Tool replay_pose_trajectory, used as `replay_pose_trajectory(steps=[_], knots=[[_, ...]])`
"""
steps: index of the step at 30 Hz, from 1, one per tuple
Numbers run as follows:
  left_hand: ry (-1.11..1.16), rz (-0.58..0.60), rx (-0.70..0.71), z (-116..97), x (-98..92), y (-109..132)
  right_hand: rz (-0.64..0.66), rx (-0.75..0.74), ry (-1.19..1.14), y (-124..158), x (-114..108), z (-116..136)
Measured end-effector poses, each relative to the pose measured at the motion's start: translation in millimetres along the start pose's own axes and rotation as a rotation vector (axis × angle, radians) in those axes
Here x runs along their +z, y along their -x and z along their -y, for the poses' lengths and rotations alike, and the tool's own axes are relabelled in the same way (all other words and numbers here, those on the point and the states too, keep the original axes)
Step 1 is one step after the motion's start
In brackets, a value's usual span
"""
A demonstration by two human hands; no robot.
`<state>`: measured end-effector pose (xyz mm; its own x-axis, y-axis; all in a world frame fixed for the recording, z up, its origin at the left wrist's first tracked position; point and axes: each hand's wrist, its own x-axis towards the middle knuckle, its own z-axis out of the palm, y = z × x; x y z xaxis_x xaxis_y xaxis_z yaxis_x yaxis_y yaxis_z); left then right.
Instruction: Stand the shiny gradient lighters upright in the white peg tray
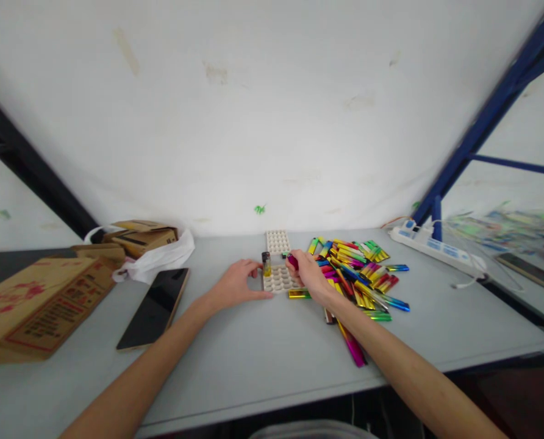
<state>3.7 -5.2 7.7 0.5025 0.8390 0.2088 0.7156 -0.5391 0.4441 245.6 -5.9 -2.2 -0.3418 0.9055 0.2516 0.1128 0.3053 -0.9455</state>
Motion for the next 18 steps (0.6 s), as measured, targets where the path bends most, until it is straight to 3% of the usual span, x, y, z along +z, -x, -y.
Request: replay_pose_trajectory(steps=[3, 8, 13, 18], knots=[[-0.005, 0.005, 0.000, 0, 0.2, -1, -0.102, 0.122, -0.030, 1, 1, 3], [0.000, 0.012, -0.012, -1, 0.0, -1, -0.132, 0.126, -0.024, -2, 3, 10], [-0.003, 0.014, -0.004, -2, -0.6, -1, -0.121, 0.054, 0.011, -3, 3, 18], [-0.011, 0.013, 0.001, 0, 0.7, 0, -0.129, -0.110, 0.244, 4, 2, 24]])
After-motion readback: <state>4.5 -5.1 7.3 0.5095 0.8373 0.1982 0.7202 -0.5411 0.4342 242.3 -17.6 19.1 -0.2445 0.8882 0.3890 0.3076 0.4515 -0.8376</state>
